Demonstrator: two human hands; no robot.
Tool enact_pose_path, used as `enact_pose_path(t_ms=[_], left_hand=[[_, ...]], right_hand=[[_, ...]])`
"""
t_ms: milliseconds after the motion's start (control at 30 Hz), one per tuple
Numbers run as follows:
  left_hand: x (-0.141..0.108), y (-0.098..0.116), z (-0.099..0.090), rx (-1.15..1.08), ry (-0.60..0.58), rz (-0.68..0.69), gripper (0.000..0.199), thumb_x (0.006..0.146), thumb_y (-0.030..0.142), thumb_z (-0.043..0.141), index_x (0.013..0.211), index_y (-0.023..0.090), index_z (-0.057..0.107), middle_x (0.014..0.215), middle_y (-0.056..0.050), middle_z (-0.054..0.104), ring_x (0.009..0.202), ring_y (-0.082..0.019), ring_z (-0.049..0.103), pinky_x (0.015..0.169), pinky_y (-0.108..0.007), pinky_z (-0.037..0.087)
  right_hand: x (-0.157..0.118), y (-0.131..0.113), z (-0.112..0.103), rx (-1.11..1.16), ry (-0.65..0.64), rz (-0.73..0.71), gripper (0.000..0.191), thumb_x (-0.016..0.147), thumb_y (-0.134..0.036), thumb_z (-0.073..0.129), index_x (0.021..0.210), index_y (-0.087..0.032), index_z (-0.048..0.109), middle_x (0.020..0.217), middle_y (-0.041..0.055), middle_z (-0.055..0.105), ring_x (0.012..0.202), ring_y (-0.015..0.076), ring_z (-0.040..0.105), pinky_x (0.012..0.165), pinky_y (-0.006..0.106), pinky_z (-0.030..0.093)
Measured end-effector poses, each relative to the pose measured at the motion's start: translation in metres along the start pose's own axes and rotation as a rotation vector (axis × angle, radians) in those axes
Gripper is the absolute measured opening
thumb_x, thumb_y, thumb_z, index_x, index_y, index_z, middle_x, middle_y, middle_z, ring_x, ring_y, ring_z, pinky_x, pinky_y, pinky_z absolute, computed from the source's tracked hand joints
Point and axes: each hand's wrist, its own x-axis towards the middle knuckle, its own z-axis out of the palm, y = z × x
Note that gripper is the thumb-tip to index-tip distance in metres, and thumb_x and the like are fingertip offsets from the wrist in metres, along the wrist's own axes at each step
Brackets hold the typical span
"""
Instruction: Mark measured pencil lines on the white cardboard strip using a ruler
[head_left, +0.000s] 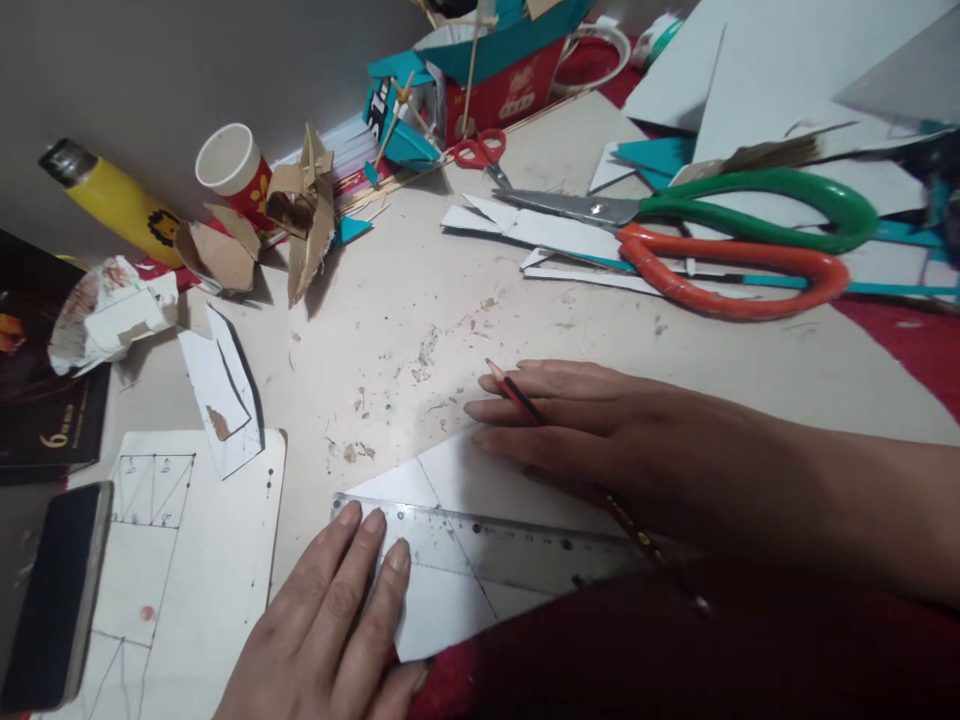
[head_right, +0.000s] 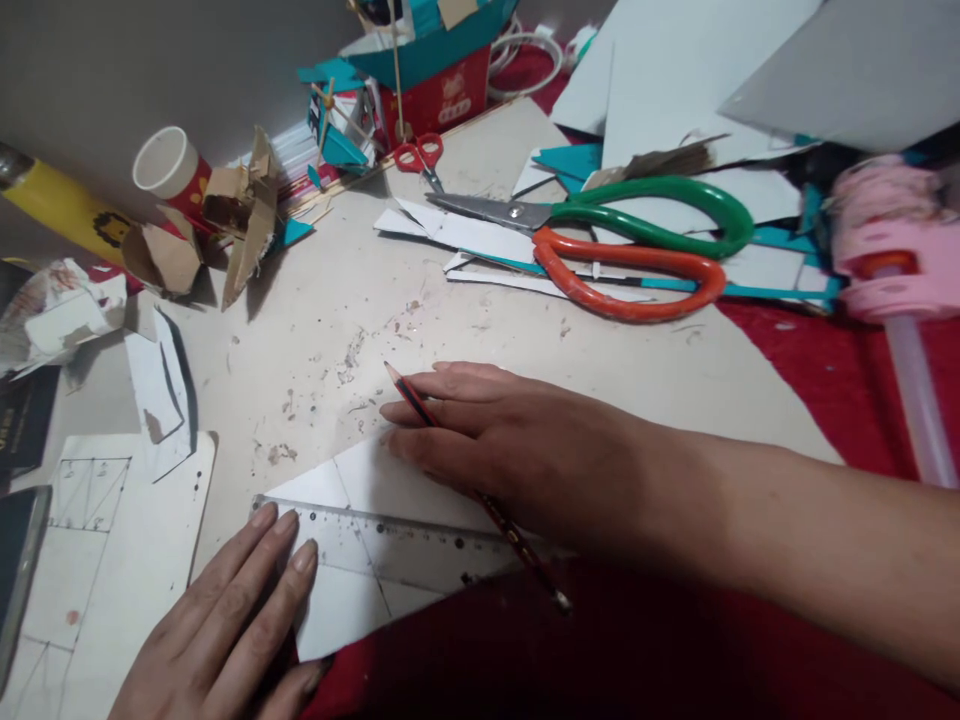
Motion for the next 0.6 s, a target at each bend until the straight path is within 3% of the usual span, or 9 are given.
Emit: enact_pose_path(t_ms=[133, 367, 600], left_hand=[[0.0017, -0.0021, 0.0006, 0.02, 0.015, 0.044, 0.043, 0.092, 0.033, 0.057, 0.123, 0.003, 0.06, 0.13, -0.022, 0.061, 0.134, -0.038, 0.045, 0.098, -0.042, 0.052], [0.0021, -0.0018, 0.0005, 0.026, 0.032, 0.052, 0.041, 0.093, 0.032, 0.055, 0.121, 0.002, 0.062, 0.129, -0.021, 0.062, 0.136, -0.037, 0.041, 0.112, -0.043, 0.037], [-0.0018, -0.0022, 0.0006, 0.045, 0.0, 0.055, 0.048, 0.091, 0.035, 0.059, 0.126, 0.002, 0.06, 0.133, -0.022, 0.059, 0.135, -0.038, 0.043, 0.11, -0.043, 0.041]], right_hand=[[0.0008, -0.0016, -0.0031, -0.103, -0.044, -0.077, 0.032, 0.095, -0.02, 0.05, 0.125, -0.017, 0.06, 0.138, 0.0133, 0.057, 0.134, 0.0298, 0.046, 0.112, 0.052, 0.037], [0.002, -0.0031, -0.0058, -0.125, -0.063, -0.08, 0.033, 0.095, -0.023, 0.051, 0.125, -0.014, 0.059, 0.137, 0.0146, 0.057, 0.134, 0.0315, 0.047, 0.113, 0.05, 0.036], [0.0023, -0.0036, -0.0067, -0.158, -0.074, -0.095, 0.03, 0.096, -0.022, 0.045, 0.121, -0.014, 0.06, 0.136, 0.015, 0.059, 0.132, 0.031, 0.049, 0.111, 0.051, 0.039]])
